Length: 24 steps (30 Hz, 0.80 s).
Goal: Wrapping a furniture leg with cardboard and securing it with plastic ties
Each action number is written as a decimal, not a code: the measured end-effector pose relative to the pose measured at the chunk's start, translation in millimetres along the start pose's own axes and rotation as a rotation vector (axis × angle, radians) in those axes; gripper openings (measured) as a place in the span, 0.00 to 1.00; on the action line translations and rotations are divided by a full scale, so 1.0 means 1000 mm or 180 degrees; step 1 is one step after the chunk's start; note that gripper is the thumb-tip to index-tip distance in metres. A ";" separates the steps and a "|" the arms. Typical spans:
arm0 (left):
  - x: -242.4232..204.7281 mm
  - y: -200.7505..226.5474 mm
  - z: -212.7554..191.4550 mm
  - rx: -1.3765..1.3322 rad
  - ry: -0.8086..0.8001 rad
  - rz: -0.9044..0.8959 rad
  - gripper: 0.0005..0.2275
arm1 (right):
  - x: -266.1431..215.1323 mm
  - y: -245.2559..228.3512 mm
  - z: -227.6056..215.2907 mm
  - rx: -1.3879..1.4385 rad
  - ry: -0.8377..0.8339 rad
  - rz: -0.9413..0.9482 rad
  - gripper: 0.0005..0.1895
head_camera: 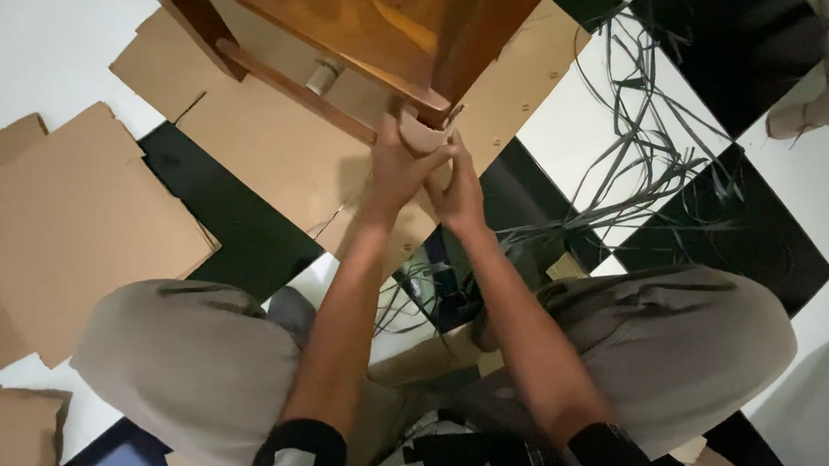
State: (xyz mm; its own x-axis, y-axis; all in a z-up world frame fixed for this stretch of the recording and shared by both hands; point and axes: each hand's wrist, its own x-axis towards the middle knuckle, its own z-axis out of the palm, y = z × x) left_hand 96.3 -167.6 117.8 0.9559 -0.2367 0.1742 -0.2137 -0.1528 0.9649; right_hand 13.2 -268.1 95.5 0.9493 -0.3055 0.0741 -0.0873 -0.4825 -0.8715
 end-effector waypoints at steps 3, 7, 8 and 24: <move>-0.008 -0.007 -0.012 -0.0200 -0.0148 0.0344 0.38 | -0.009 0.038 0.002 -0.0235 -0.0342 0.0602 0.50; -0.024 -0.013 -0.024 -0.0244 -0.0306 0.0193 0.44 | -0.030 0.097 0.025 -0.0504 -0.0501 0.1008 0.46; -0.029 -0.021 -0.027 -0.0033 -0.0300 0.0099 0.49 | -0.038 0.115 0.031 -0.0657 -0.0513 0.0890 0.41; -0.138 -0.147 -0.100 0.1399 -0.0130 -0.1600 0.14 | -0.089 0.104 0.078 -0.1223 -0.1855 0.0517 0.15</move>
State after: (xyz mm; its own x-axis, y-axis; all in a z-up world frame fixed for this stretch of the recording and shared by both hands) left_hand 15.6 -16.1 -28.3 0.9540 -0.0694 -0.2918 0.1853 -0.6288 0.7552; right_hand -56.5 -227.0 -39.2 0.9129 0.0383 -0.4064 -0.2395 -0.7558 -0.6094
